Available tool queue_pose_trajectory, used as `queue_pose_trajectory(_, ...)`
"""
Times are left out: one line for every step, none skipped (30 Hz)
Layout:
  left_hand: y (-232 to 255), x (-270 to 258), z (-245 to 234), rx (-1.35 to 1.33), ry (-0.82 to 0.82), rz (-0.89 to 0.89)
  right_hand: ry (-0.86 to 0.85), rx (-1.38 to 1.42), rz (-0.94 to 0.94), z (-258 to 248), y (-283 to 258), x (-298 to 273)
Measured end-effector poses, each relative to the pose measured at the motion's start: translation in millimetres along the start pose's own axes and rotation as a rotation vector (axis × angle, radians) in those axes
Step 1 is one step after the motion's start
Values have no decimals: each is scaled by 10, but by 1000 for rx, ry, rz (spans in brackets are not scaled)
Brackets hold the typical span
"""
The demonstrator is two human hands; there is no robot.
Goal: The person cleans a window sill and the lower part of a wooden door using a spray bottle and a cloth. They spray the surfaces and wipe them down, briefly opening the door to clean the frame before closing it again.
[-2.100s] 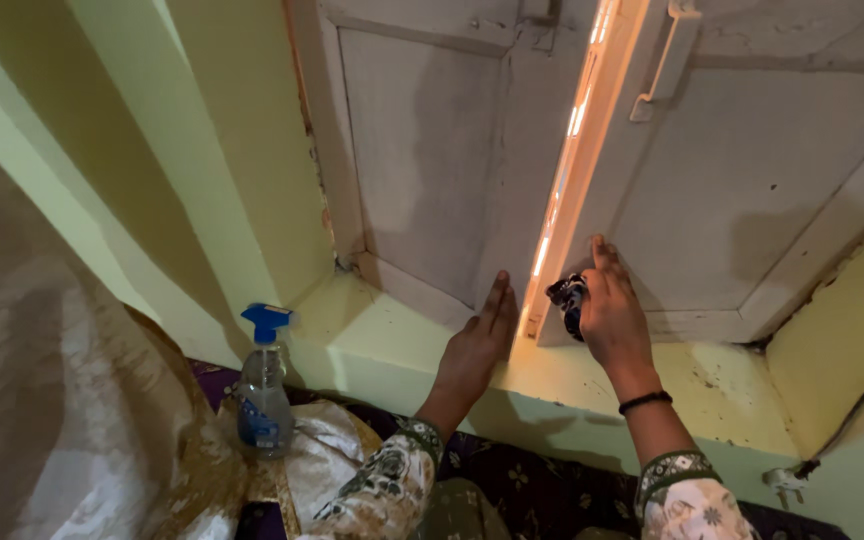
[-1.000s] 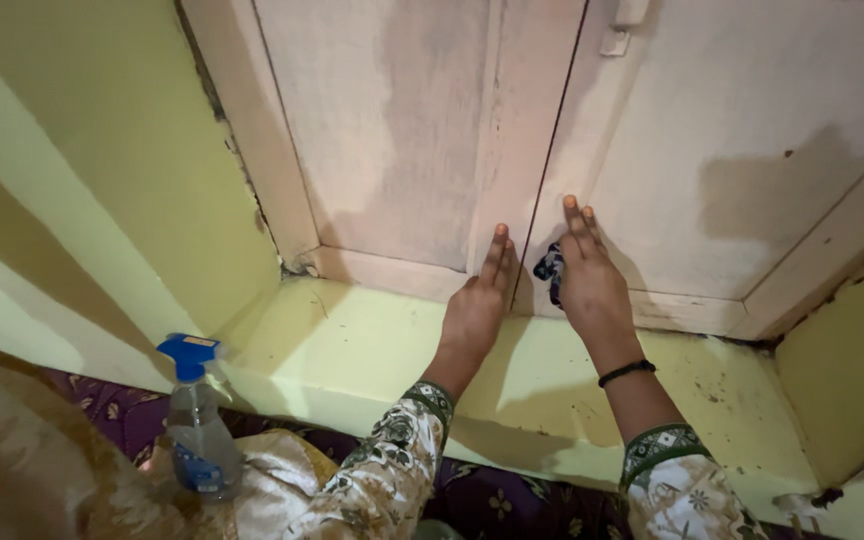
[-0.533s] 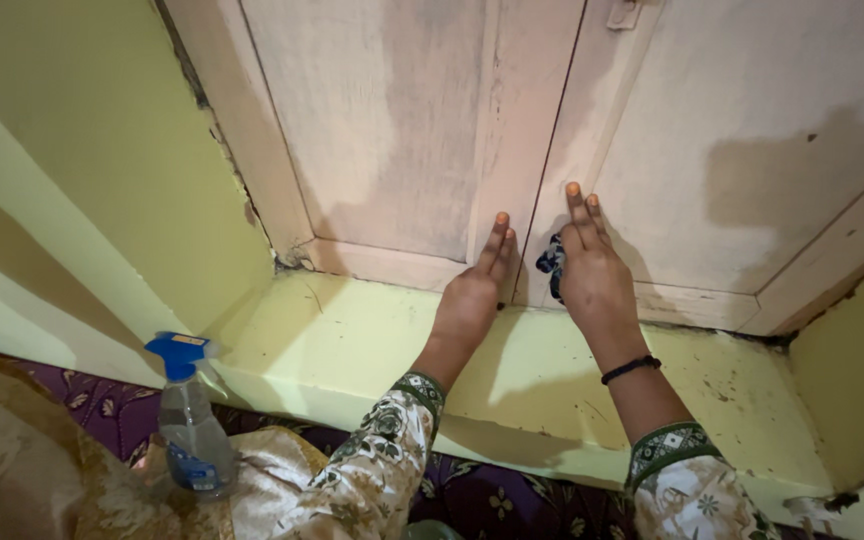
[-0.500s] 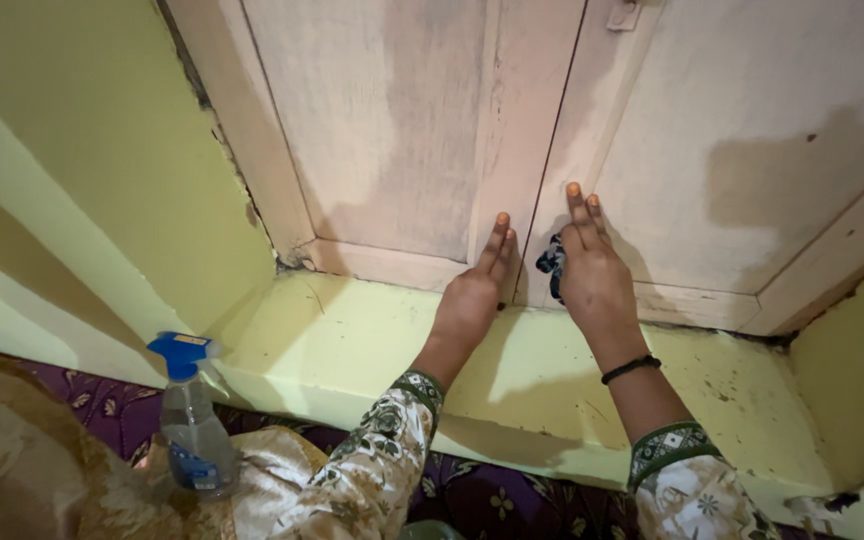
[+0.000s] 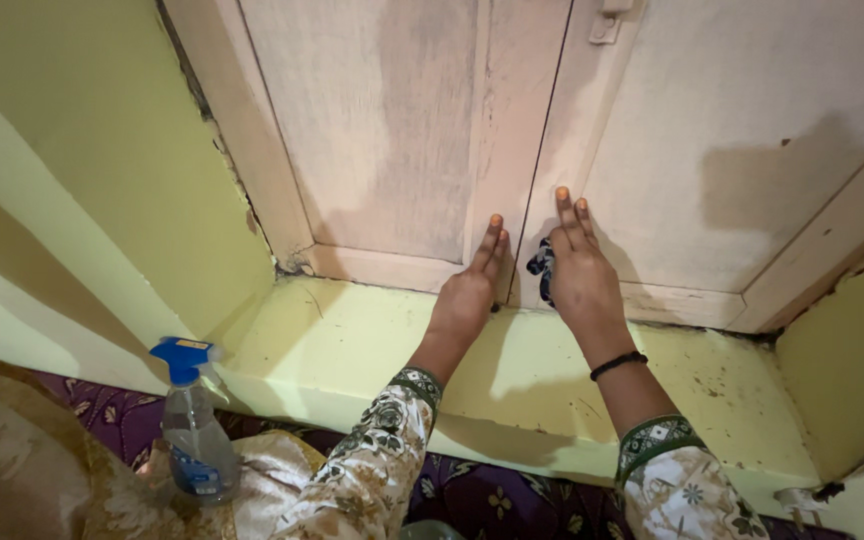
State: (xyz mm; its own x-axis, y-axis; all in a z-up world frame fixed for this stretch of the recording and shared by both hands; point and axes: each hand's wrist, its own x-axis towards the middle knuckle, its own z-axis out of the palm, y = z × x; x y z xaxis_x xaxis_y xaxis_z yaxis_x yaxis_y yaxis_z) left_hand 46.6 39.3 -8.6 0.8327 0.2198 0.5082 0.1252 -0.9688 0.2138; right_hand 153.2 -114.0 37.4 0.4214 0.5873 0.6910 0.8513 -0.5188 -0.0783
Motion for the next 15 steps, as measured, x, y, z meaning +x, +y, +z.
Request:
queue_pose_trajectory(-5,-4,5,-1,-5,-2,-8,-5,5,-8,-11,-2)
queue_pose_trajectory(-8,-9,11,-6,0,-3,-19,0,11,-19,-19,-2)
queue_pose_trajectory(-9,-15,15,-11,4,-5,-29,5,16,-30,-28,-4)
queue_pose_trajectory(-7,-15,16,-16,10,-6,-39,9,21,-41,-34,1)
queue_pose_trajectory(-2,-18,16,-13,15,-5,-46,14,25,-50,-43,4)
queue_pose_trajectory(5,-23,15,-10,21,-4,-53,19,29,-57,-50,7)
queue_pose_trajectory(13,-25,14,-7,27,-4,-60,24,33,-64,-52,10)
queue_pose_trajectory(14,-26,11,-8,19,-7,-48,25,18,-71,-47,7)
queue_pose_trajectory(8,-24,7,-9,11,-11,-35,27,3,-77,-38,5)
queue_pose_trajectory(10,-29,10,-9,2,-16,-24,30,-11,-82,-29,-7)
queue_pose_trajectory(18,-31,17,-7,0,-18,-32,32,-4,-82,-24,-18)
queue_pose_trajectory(18,-20,16,-3,0,-19,-38,34,1,-78,-26,-14)
queue_pose_trajectory(20,-13,15,1,0,-20,-43,36,6,-79,-26,-12)
queue_pose_trajectory(21,-11,11,-4,-5,-24,-35,32,5,-77,-35,-6)
queue_pose_trajectory(23,-16,6,-9,-9,-28,-27,28,4,-71,-56,-2)
